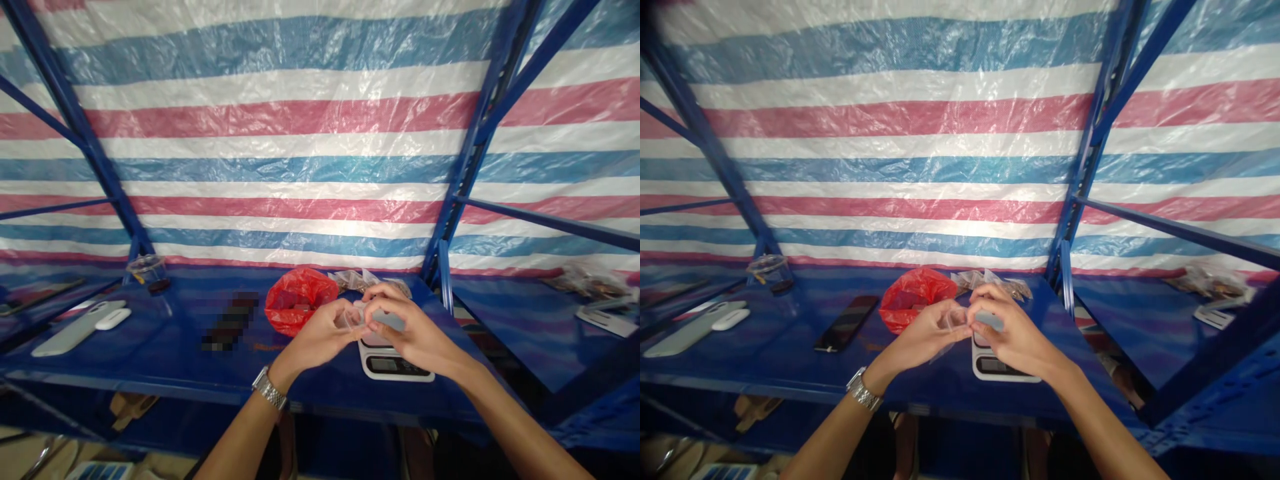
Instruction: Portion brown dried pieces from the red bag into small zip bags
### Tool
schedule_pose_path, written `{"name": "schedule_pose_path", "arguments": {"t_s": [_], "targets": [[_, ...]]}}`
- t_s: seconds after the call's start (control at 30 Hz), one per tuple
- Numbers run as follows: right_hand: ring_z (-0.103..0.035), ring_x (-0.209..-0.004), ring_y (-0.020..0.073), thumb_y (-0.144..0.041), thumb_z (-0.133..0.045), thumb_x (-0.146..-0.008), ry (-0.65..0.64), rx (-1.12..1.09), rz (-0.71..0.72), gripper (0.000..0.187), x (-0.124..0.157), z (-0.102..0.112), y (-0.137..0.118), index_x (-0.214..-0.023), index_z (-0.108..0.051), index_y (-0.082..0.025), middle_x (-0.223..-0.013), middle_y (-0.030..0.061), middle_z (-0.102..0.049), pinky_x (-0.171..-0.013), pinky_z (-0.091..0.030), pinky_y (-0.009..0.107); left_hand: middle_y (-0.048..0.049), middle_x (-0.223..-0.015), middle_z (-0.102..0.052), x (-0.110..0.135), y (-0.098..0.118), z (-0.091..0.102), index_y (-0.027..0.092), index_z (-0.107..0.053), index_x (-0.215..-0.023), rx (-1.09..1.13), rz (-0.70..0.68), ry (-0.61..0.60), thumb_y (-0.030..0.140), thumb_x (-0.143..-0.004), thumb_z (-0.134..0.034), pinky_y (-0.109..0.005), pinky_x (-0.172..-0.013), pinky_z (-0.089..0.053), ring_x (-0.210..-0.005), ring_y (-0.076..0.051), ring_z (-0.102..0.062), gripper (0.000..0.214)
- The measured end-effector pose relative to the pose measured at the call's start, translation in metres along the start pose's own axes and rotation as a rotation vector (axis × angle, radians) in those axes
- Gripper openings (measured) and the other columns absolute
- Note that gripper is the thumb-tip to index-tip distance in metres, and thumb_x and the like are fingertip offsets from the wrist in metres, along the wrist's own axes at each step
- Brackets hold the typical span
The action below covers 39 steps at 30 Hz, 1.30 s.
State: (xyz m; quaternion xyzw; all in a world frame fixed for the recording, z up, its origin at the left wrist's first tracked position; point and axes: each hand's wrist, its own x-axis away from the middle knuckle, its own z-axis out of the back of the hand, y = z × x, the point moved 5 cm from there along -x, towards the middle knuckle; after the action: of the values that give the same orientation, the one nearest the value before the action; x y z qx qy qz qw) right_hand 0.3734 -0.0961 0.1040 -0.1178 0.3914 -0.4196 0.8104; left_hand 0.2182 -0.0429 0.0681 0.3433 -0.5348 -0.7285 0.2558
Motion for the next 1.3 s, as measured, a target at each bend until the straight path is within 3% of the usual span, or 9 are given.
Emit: {"name": "schedule_pose_path", "arguments": {"t_s": [0.07, 0.2, 0.27, 0.37, 0.53, 0.63, 0.73, 0.93, 1.3], "targets": [[-0.061, -0.108, 0.02, -0.025, -0.06, -0.099, 0.011, -0.057, -0.024, 0.01, -0.012, -0.01, 0.002, -0.105, -0.067, -0.025, -0.119, 0.0059, -0.065, -0.095, -0.047, 0.034, 0.0012, -0.079, -0.062, 0.011, 0.006, 0.027, 0.017, -0.063, -0.09, -0.1, 0.008, 0.109, 0.046, -0.083, -0.074, -0.024, -0.065, -0.042, -0.069, -0.012, -0.054, 0.031], [-0.066, -0.108, 0.0201, -0.017, -0.052, -0.1, -0.045, -0.036, -0.082, 0.022, -0.047, -0.052, 0.016, -0.114, -0.069, -0.022, -0.117, 0.0074, -0.072, -0.1, -0.048, 0.037, -0.0003, -0.077, -0.063, 0.045, 0.003, 0.102, 0.019, -0.059, -0.089, -0.371, 0.086, 0.685, 0.049, -0.089, -0.061, -0.028, -0.066, -0.044, -0.067, -0.016, -0.057, 0.029], [-0.066, -0.111, 0.0222, -0.014, -0.053, -0.098, -0.124, 0.043, -0.058, 0.024, -0.059, -0.078, 0.02, -0.113, -0.071, -0.019, -0.117, 0.0095, -0.074, -0.102, -0.048, 0.038, -0.0031, -0.077, -0.066, 0.062, -0.014, 0.123, 0.021, -0.055, -0.09, -0.498, 0.252, 0.861, 0.049, -0.09, -0.058, -0.031, -0.067, -0.044, -0.07, -0.021, -0.062, 0.028], [-0.068, -0.11, 0.0227, -0.011, -0.053, -0.096, -0.306, 0.089, 0.043, 0.026, -0.059, -0.114, 0.014, -0.106, -0.076, -0.018, -0.113, 0.0095, -0.076, -0.102, -0.048, 0.037, -0.0085, -0.076, -0.068, 0.072, -0.043, 0.125, 0.024, -0.047, -0.085, -0.618, 0.489, 0.842, 0.046, -0.091, -0.057, -0.033, -0.066, -0.044, -0.075, -0.029, -0.069, 0.025], [-0.069, -0.111, 0.0201, -0.005, -0.051, -0.092, -0.534, -0.032, 0.131, 0.032, -0.047, -0.131, -0.005, -0.102, -0.078, -0.021, -0.111, 0.0073, -0.077, -0.105, -0.047, 0.034, -0.0038, -0.071, -0.065, 0.068, -0.065, 0.106, 0.026, -0.038, -0.087, -0.547, 0.479, 0.71, 0.041, -0.089, -0.061, -0.03, -0.06, -0.042, -0.068, -0.026, -0.068, 0.027], [-0.07, -0.106, 0.0173, -0.002, -0.047, -0.09, -0.453, -0.085, 0.035, 0.038, -0.06, -0.12, 0.003, -0.105, -0.077, -0.021, -0.112, 0.0062, -0.077, -0.097, -0.05, 0.028, 0.0039, -0.067, -0.06, 0.066, -0.068, 0.106, 0.026, -0.038, -0.088, -0.413, 0.424, 0.688, 0.021, -0.081, -0.063, -0.026, -0.059, -0.041, -0.06, -0.018, -0.063, 0.026], [-0.07, -0.104, 0.0202, -0.009, -0.049, -0.094, -0.292, 0.077, -0.142, 0.031, -0.076, -0.113, 0.022, -0.107, -0.075, -0.018, -0.113, 0.0093, -0.076, -0.092, -0.051, 0.03, 0.0079, -0.065, -0.056, 0.064, -0.063, 0.108, 0.025, -0.04, -0.087, -0.361, 0.326, 0.697, 0.011, -0.075, -0.06, -0.023, -0.058, -0.039, -0.057, -0.014, -0.057, 0.028], [-0.074, -0.099, 0.03, -0.039, -0.061, -0.097, -0.33, 0.385, -0.384, 0.024, -0.078, -0.128, 0.042, -0.107, -0.068, -0.02, -0.11, 0.0107, -0.077, -0.078, -0.05, 0.035, 0.0064, -0.072, -0.062, 0.058, -0.043, 0.095, 0.025, -0.044, -0.092, -0.381, 0.221, 0.679, 0.003, -0.071, -0.056, -0.022, -0.06, -0.04, -0.065, -0.015, -0.061, 0.032], [-0.071, -0.109, 0.0342, -0.022, -0.056, -0.091, -0.33, 0.57, -0.343, 0.035, -0.071, -0.112, 0.043, -0.125, -0.063, -0.014, -0.126, 0.018, -0.072, -0.09, -0.051, 0.043, -0.0012, -0.079, -0.067, 0.062, -0.022, 0.111, 0.024, -0.05, -0.097, -0.614, 0.337, 0.811, 0.002, -0.077, -0.049, -0.028, -0.068, -0.043, -0.073, -0.022, -0.066, 0.03]]}}
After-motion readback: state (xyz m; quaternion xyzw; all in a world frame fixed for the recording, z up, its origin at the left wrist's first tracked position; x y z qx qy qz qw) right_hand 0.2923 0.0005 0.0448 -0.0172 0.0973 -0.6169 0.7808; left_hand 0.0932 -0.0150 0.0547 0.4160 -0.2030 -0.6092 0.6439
